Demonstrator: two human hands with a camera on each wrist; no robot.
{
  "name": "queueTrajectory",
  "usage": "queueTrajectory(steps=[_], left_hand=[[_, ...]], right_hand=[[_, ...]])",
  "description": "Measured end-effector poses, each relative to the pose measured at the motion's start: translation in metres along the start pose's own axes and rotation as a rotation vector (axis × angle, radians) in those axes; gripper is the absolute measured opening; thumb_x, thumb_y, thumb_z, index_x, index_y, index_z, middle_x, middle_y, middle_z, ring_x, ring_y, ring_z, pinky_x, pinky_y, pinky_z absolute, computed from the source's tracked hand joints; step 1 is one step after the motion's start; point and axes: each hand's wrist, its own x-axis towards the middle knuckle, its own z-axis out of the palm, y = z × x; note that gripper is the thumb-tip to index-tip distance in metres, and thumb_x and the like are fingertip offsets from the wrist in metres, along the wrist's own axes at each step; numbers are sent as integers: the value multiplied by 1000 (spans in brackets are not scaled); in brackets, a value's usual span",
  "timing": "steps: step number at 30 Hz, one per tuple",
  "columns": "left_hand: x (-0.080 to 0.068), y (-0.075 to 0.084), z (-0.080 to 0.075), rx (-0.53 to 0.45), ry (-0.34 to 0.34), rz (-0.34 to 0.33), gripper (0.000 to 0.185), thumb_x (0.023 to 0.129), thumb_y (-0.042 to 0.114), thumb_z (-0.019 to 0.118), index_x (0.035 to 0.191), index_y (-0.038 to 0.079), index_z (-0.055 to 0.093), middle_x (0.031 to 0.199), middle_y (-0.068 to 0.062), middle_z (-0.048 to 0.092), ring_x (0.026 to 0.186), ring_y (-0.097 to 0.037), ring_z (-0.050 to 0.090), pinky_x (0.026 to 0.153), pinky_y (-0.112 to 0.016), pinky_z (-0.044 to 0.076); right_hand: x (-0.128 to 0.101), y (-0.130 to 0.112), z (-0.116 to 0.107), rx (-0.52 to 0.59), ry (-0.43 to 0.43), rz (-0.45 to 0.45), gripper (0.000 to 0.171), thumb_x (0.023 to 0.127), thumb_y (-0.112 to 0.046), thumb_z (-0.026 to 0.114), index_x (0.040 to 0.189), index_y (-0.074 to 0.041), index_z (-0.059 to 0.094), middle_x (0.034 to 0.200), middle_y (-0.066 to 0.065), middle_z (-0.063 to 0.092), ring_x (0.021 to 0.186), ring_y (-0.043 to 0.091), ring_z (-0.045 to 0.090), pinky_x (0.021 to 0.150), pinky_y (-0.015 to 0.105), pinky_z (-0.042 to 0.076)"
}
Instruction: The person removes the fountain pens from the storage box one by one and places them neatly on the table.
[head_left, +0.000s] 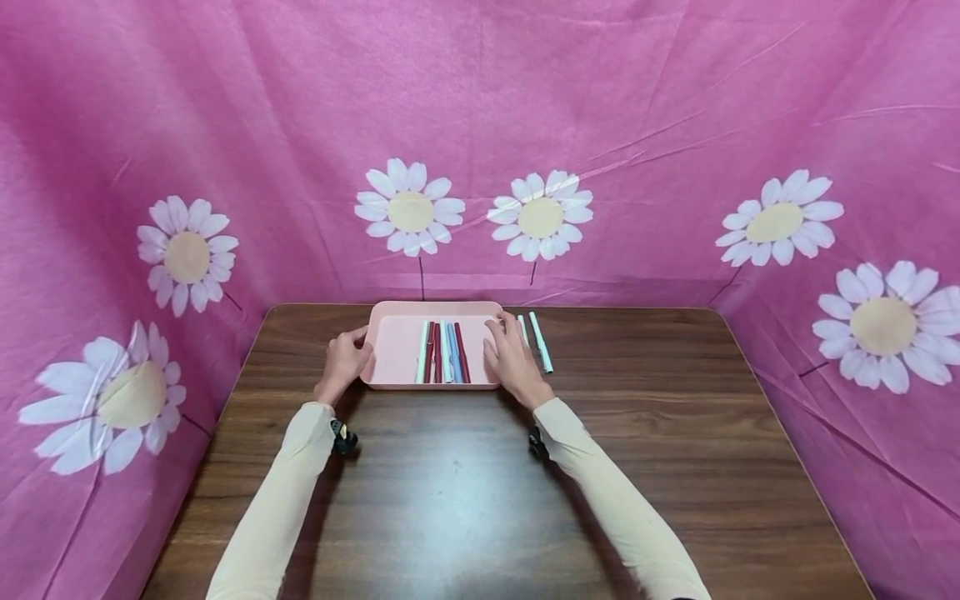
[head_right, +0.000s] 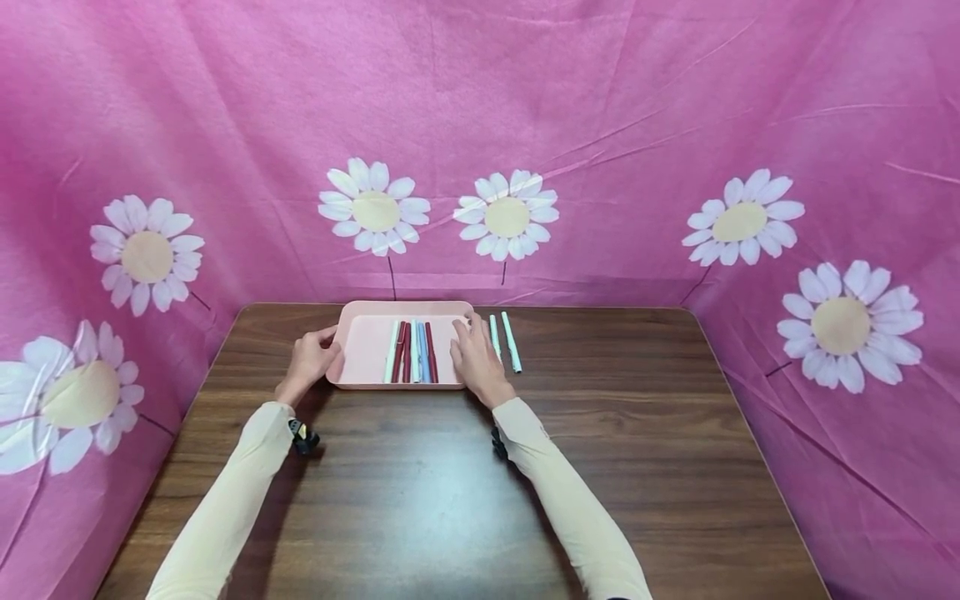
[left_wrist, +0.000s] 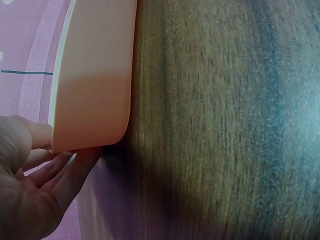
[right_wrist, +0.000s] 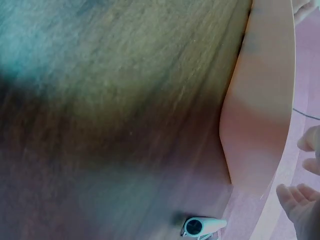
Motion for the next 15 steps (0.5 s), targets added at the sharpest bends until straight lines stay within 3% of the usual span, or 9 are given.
queueTrajectory(steps=[4,10,15], left_hand=[[1,0,1,-4,7,7,46,95,6,57,140,-1,64,135,-29,62,112,-49,63,101,-60,48],[1,0,0,-13,3,12,46,95,7,57,140,-1,63,135,-30,62,112,-50,62,101,-61,48],[0,-2,-1,-27,6,1,46,95,7,58,140,1,64,135,-30,62,113,-51,62,101,-60,48]], right_hand=[[-2,-4,1,-12,-34,-3,34,100,-7,64,132,5,63,139,30,53,122,42,57,100,51,54],[0,-12,8,-37,7,-47,30,98,-8,68,124,7,65,127,25,61,114,41,62,99,51,54],[1,-18,16,-113,-52,-60,31,98,-12,70,124,2,69,128,23,64,119,39,61,99,56,51]])
